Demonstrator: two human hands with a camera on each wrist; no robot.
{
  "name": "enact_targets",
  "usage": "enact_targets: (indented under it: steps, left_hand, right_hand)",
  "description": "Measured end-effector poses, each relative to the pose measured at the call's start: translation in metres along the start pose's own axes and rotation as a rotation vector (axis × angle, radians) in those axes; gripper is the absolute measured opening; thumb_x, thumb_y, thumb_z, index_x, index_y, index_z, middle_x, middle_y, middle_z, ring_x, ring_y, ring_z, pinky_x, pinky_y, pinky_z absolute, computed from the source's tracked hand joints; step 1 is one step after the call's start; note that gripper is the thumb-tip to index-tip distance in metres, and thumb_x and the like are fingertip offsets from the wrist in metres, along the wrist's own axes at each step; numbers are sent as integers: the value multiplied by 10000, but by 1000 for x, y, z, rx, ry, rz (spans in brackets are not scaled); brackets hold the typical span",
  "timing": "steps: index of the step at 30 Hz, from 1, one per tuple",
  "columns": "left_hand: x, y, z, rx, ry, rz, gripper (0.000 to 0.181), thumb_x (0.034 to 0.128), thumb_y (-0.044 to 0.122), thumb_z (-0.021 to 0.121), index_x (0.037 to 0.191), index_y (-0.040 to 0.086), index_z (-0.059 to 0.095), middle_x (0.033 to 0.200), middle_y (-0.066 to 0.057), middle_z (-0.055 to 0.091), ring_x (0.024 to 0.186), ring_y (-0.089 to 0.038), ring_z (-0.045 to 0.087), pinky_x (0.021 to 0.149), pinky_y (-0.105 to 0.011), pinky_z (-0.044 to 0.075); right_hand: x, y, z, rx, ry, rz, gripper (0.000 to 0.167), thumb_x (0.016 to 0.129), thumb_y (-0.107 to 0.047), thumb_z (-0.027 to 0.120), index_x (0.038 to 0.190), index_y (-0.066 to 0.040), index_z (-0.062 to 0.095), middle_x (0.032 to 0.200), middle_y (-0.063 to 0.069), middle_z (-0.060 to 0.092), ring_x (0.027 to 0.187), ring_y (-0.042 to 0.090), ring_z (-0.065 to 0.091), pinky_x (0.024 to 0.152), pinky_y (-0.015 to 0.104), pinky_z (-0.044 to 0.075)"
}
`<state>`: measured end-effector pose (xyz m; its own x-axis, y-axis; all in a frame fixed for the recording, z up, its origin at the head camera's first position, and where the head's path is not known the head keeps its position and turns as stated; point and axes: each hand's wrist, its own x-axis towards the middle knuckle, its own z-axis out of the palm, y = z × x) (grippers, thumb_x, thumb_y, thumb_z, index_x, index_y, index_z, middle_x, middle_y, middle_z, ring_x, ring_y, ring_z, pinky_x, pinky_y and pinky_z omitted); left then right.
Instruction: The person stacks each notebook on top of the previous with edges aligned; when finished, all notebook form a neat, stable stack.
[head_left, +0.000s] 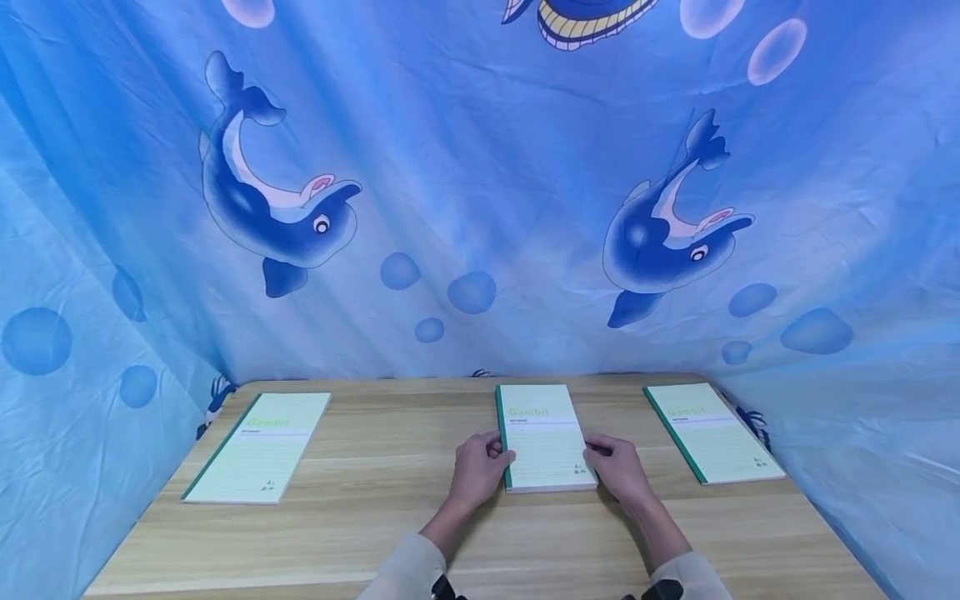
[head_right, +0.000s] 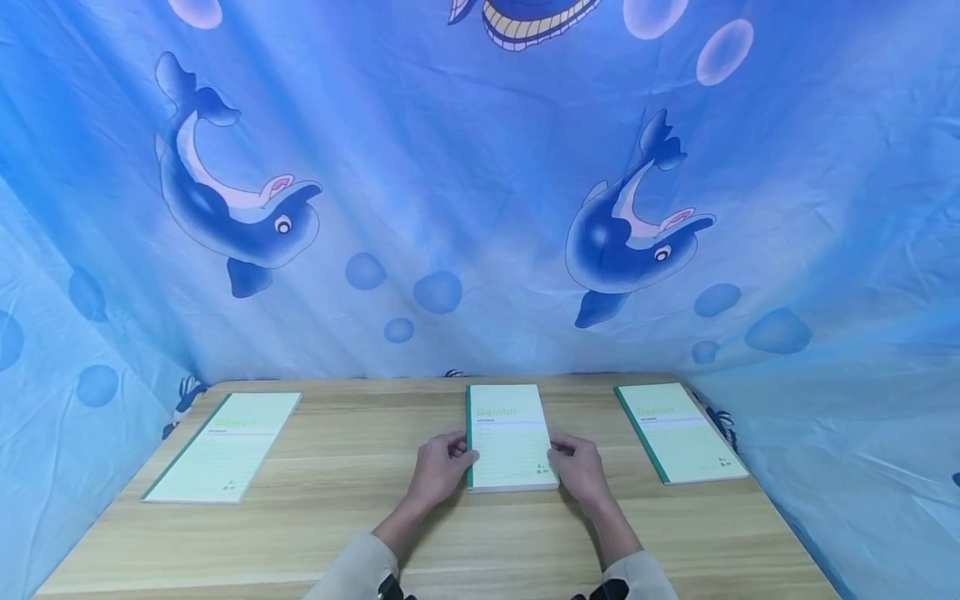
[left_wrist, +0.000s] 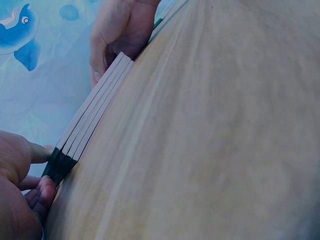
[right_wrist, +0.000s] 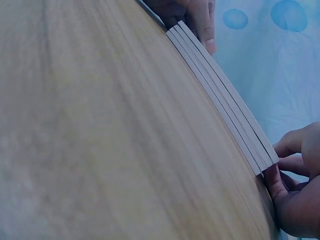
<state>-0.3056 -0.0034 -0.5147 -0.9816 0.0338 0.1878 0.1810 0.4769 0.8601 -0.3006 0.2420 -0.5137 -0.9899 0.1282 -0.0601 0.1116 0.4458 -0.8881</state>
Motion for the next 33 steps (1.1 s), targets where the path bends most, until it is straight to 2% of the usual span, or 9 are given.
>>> enact_targets:
  steps: [13,21,28,31,33]
  left_hand:
    - [-1,-4,0,-2,-6,6,390,916,120,748,1264,-46,698,874,-4,653,796,-107,573,675,-200,504]
    - [-2,-3,0,-12,-3,26,431,911,86,745,1292,-96,659,904,-41,656,809,-121,576,671,-198,509]
    - [-2,-3,-4,-24,-21,29,433,920,95,734,1303,-91,652,950,-58,664,852,-131,590,709,-194,520]
    - [-2,-4,-7,-45,-32,22,430,925,108,729,1306,-75,654,975,-53,666,881,-132,600,732,-188,530]
    - [-3,-5,-11,-55,-33,26,399,924,113,726,1277,-67,673,984,-61,672,896,-140,609,750,-194,540]
  right_hand:
    - [-3,-1,-2,26,-19,28,416,1020,-130,583,1415,-1,583,1472,259,555,1436,457,449,1180,604,401]
    - [-3,-2,-3,6,-22,14,422,1020,-125,590,1420,9,578,1459,261,564,1419,456,467,1163,597,426]
    - [-2,-1,-5,12,-28,15,411,1022,-148,588,1411,-15,594,1472,250,561,1437,455,447,1181,608,397]
    - [-1,-1,-7,12,-33,12,411,1022,-169,596,1405,-21,603,1463,244,571,1418,445,473,1160,594,430]
    - [0,-3,-8,14,-30,7,404,1018,-170,605,1391,-16,616,1426,237,597,1342,414,545,1090,519,516]
